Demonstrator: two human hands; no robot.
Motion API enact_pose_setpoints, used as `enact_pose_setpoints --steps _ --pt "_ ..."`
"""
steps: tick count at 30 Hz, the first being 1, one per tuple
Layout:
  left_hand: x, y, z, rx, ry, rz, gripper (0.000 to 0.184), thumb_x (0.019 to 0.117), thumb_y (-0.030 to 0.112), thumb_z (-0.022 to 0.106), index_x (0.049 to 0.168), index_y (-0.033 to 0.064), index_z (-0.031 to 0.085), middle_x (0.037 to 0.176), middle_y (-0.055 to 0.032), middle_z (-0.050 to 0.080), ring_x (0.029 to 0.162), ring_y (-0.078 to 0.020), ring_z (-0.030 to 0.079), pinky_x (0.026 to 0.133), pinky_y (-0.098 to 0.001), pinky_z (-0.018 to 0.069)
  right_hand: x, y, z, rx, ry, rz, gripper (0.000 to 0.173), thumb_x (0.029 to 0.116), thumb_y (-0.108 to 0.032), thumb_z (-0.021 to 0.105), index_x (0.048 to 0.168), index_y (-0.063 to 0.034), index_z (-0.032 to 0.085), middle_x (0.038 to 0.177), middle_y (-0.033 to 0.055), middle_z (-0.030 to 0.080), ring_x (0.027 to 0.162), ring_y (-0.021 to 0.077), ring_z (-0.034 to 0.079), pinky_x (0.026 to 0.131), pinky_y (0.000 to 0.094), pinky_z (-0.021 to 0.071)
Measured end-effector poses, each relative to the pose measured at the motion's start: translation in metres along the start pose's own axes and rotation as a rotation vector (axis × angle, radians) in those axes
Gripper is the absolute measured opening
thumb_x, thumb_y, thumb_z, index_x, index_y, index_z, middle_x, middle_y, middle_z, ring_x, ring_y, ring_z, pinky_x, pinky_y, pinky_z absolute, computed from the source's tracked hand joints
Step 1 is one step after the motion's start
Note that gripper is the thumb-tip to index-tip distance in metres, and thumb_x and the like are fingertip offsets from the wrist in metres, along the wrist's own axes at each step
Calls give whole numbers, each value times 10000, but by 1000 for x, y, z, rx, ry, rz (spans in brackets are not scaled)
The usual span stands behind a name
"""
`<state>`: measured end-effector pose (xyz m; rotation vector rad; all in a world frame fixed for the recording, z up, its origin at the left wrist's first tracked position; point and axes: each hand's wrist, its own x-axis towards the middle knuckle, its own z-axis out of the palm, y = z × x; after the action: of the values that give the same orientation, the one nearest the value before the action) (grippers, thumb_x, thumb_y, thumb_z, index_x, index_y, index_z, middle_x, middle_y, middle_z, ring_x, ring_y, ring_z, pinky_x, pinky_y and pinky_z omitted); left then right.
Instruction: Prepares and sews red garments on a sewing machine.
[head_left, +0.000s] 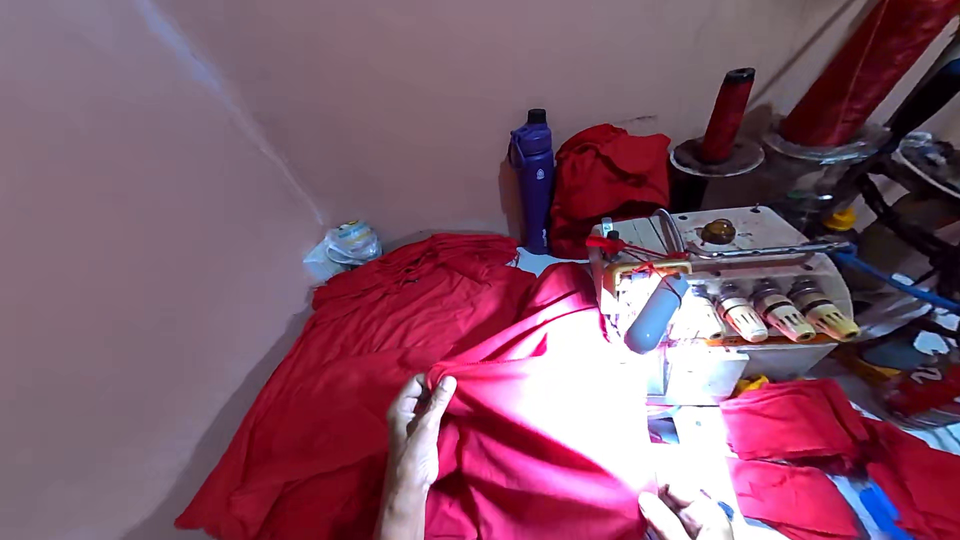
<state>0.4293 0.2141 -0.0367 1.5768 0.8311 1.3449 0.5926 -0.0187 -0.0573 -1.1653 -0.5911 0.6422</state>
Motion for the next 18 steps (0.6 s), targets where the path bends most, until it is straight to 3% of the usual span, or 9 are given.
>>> enact_pose_setpoints --steps 2,5,8,10,15,17,18 --pt "-2 -2 1 -16 6 -7 62 944 58 610 919 91 656 801 83 667 751 -16 650 722 -209 567 0 6 -2 28 -34 6 247 899 73 513 887 -128 656 792 -146 672 708 -60 620 662 157 532" --pt "6 -4 6 -15 19 -19 78 962 53 595 927 85 656 812 76 670 764 -23 654 739 -224 575 7 13 -1 55 -34 31 239 921 61 507 889 -137 639 743 -149 646 621 -67 573 563 143 485" --pt "22 6 17 13 26 -23 94 977 69 581 895 98 617 767 86 617 709 -16 611 693 -222 550 27 12 1 -50 -13 -25 193 902 38 528 845 -119 625 702 -145 580 615 -70 538 578 127 468" --pt "33 15 25 39 50 -17 93 970 61 590 886 95 612 740 88 607 674 -3 599 655 -200 537 43 13 3 -64 17 -39 177 903 6 523 816 -110 624 654 -127 551 563 -57 507 523 125 432" --pt "47 21 29 107 62 -96 40 967 30 632 927 35 630 798 44 638 742 -6 618 712 -205 535 46 8 4 284 -59 148 190 895 -27 563 772 -139 656 676 -63 639 605 -5 607 557 161 517" --pt "40 18 23 165 6 -133 36 972 39 629 963 5 636 802 18 649 729 -23 634 693 -219 550 39 10 -2 327 -123 192 189 900 -31 568 772 -152 637 677 -57 630 594 -4 592 547 164 508" --pt "34 15 18 210 -19 -135 82 975 45 632 1009 -29 640 840 -20 660 751 -41 652 715 -235 571 35 12 -5 287 -155 181 192 887 -38 570 765 -175 626 641 -82 590 540 -24 538 497 146 461"
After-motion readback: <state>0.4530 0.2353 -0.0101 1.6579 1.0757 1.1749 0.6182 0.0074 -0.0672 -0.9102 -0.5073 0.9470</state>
